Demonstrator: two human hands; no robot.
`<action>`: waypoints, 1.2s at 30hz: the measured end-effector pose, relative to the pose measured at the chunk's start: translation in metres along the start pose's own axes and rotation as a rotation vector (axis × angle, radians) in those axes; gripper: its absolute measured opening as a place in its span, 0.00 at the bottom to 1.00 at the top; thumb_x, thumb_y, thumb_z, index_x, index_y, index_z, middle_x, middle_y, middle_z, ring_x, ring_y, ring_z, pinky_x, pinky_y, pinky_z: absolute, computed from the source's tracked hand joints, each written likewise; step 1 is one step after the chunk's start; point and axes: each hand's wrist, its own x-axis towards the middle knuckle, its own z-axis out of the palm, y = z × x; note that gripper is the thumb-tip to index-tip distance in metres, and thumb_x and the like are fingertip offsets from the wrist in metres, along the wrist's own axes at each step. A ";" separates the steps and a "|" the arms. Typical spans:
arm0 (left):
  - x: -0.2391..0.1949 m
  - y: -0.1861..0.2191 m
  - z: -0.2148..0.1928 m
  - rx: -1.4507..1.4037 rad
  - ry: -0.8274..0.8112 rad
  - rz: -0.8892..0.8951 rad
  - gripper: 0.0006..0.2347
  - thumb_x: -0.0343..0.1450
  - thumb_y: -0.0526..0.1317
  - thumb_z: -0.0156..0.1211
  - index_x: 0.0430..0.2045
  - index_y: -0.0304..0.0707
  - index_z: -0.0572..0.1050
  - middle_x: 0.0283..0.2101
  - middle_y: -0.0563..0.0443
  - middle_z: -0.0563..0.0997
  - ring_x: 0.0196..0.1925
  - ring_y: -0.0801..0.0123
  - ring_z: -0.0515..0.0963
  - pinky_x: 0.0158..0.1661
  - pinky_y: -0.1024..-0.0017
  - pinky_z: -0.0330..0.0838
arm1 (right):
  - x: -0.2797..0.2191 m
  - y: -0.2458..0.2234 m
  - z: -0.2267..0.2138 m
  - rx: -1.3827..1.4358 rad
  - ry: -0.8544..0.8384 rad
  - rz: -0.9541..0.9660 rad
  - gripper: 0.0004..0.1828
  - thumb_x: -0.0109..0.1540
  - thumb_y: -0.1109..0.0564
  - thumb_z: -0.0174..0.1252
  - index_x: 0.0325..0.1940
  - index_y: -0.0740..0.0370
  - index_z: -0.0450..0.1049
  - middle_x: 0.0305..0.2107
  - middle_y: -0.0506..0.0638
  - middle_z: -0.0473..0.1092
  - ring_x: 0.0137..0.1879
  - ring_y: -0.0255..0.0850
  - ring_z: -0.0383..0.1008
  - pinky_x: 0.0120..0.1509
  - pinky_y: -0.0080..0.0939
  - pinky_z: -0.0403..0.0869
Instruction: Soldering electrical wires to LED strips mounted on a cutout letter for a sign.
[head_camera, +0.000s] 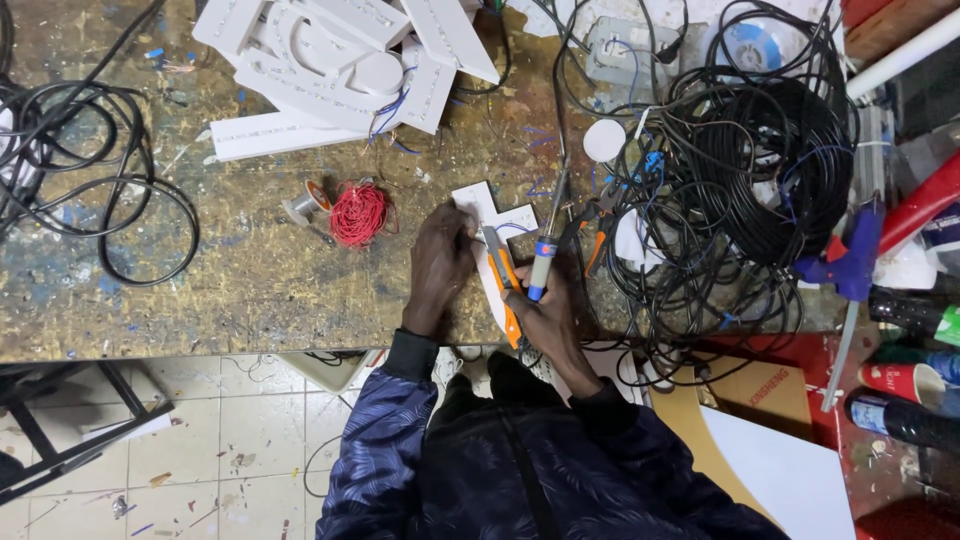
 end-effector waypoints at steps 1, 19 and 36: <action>-0.001 0.001 -0.002 0.001 0.001 0.000 0.02 0.79 0.40 0.61 0.41 0.49 0.80 0.55 0.52 0.81 0.68 0.43 0.78 0.59 0.33 0.81 | 0.000 0.002 0.000 0.001 -0.001 0.000 0.17 0.61 0.56 0.76 0.52 0.61 0.82 0.39 0.49 0.72 0.50 0.47 0.80 0.59 0.51 0.77; -0.011 0.029 -0.022 -0.002 -0.039 -0.050 0.04 0.77 0.44 0.62 0.43 0.50 0.78 0.53 0.50 0.80 0.67 0.43 0.79 0.62 0.33 0.80 | -0.007 -0.006 -0.004 0.077 -0.007 -0.101 0.18 0.60 0.60 0.76 0.52 0.68 0.81 0.39 0.52 0.67 0.50 0.47 0.77 0.59 0.50 0.78; -0.007 0.016 -0.016 0.017 -0.059 0.012 0.07 0.75 0.43 0.65 0.44 0.47 0.77 0.52 0.50 0.78 0.66 0.43 0.78 0.60 0.32 0.79 | -0.002 0.004 -0.003 0.059 0.002 -0.095 0.19 0.59 0.59 0.77 0.52 0.66 0.83 0.38 0.52 0.69 0.49 0.46 0.77 0.58 0.50 0.79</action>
